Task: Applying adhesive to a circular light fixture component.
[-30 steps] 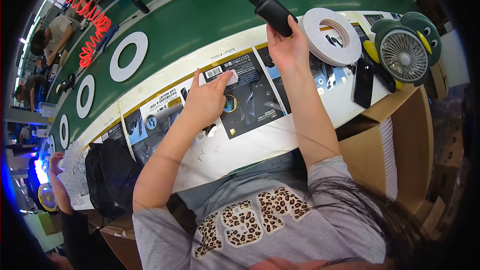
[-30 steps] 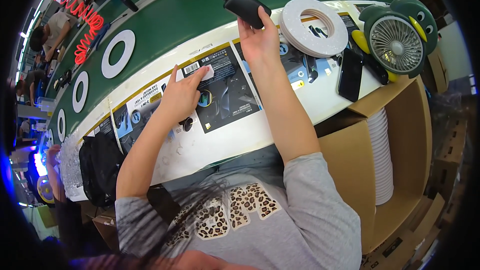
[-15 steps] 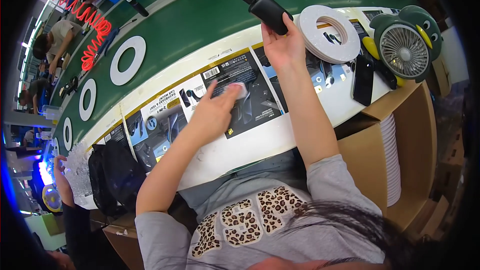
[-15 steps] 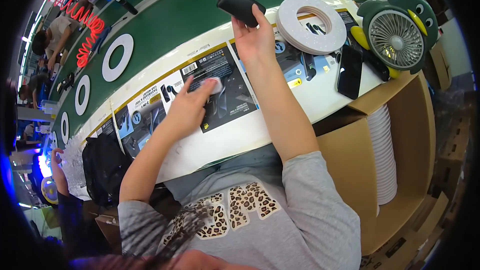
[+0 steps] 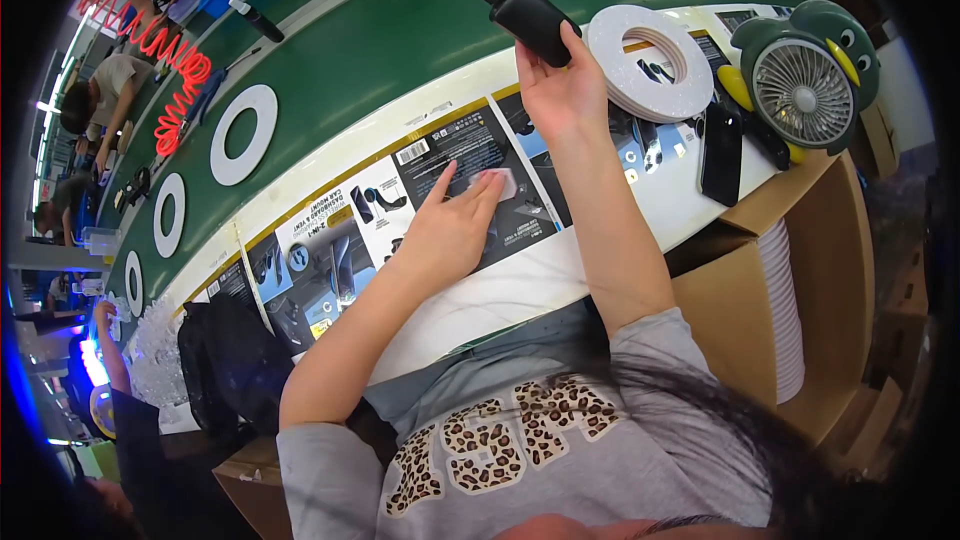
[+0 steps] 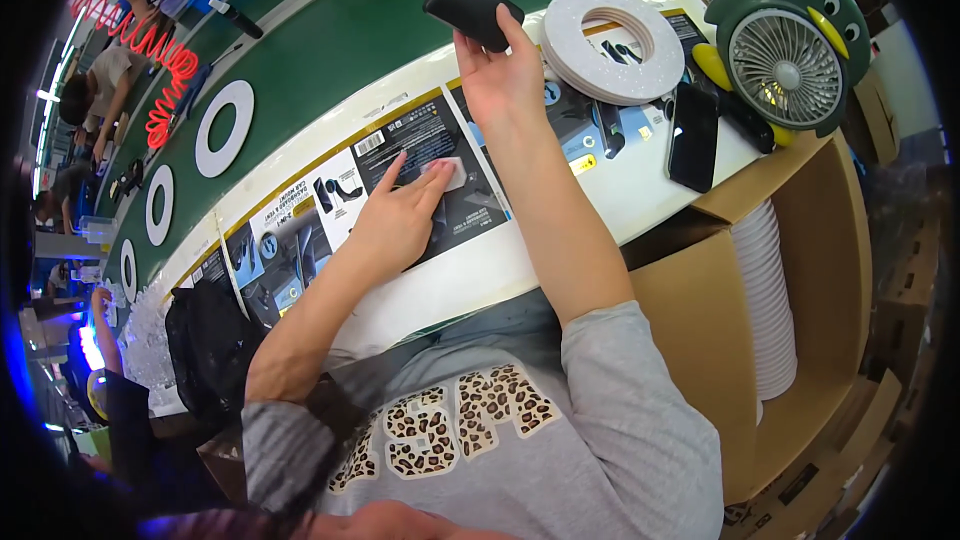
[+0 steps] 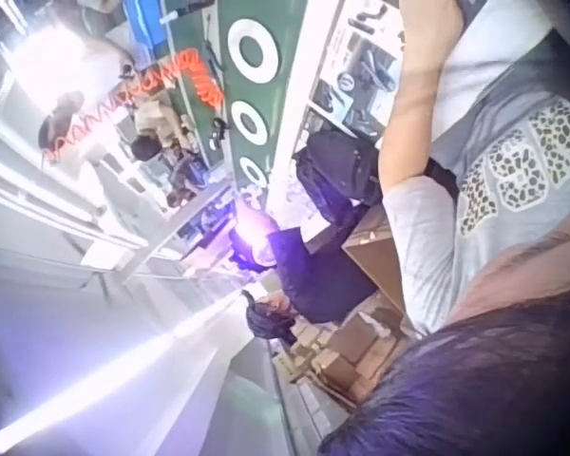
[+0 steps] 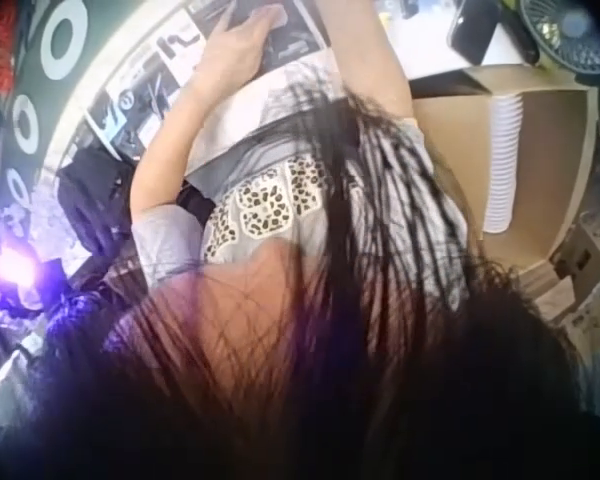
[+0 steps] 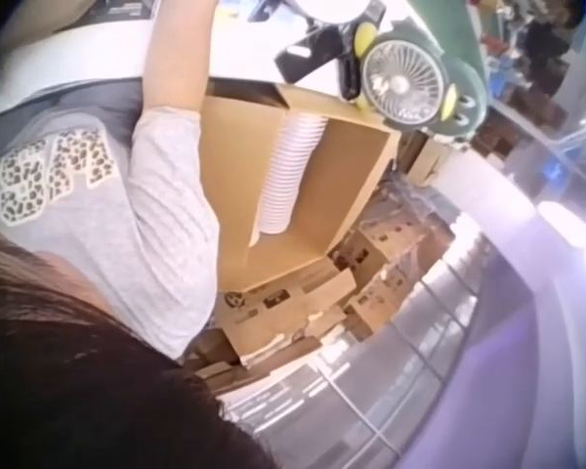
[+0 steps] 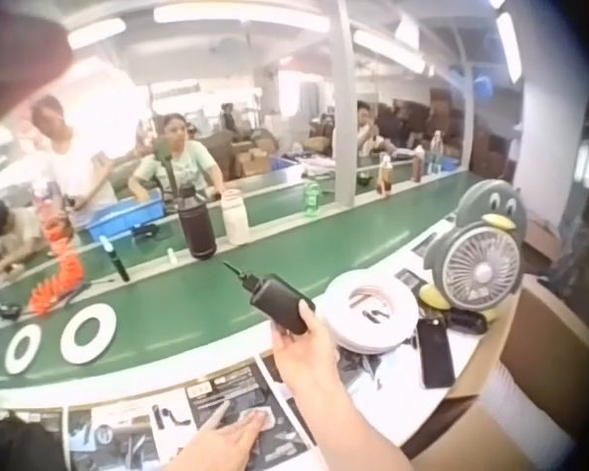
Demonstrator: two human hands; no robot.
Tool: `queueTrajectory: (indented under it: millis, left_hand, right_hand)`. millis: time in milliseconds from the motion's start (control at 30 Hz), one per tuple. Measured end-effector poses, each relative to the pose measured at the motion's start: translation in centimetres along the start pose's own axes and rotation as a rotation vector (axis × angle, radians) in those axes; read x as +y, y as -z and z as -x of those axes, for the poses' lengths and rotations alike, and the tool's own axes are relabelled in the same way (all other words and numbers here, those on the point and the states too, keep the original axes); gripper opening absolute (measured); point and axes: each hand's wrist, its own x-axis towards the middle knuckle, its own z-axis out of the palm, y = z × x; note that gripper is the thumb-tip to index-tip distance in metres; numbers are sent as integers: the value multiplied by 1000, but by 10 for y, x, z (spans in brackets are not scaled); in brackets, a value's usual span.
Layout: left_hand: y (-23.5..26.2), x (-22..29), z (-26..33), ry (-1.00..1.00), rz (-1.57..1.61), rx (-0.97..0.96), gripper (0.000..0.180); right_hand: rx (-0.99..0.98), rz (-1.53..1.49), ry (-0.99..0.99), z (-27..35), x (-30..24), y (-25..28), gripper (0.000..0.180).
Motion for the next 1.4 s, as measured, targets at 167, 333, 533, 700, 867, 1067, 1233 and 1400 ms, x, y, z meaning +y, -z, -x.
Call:
queueTrajectory:
  millis: [167,333,533,700,867,1067,1233,1400]
  left_hand:
    - [-8,-26,-47,91,-53,55,43]
    - [-1,-22,-30,138,-124,-46,43]
    - [-8,13,-14,-22,112,42,45]
    - [-21,4,-55,115,-11,42,45]
    - [-19,-14,-39,164,-35,45,48]
    - [7,-52,7,391,-141,-43,54]
    - [12,-67,17,461,-202,-71,52]
    - [8,-80,3,501,-156,-49,51]
  right_hand:
    - [-30,31,-11,2,2,-2,27]
    - [-43,-6,6,0,-7,0,28]
    - [-56,-17,-6,1,-3,-2,29]
    - [-55,7,-6,-4,-4,2,29]
    - [-25,15,27,-7,-7,4,29]
    - [-6,31,-6,-2,-1,1,29]
    - [-6,22,2,0,0,-1,29]
    - [-19,11,-4,-1,0,0,30]
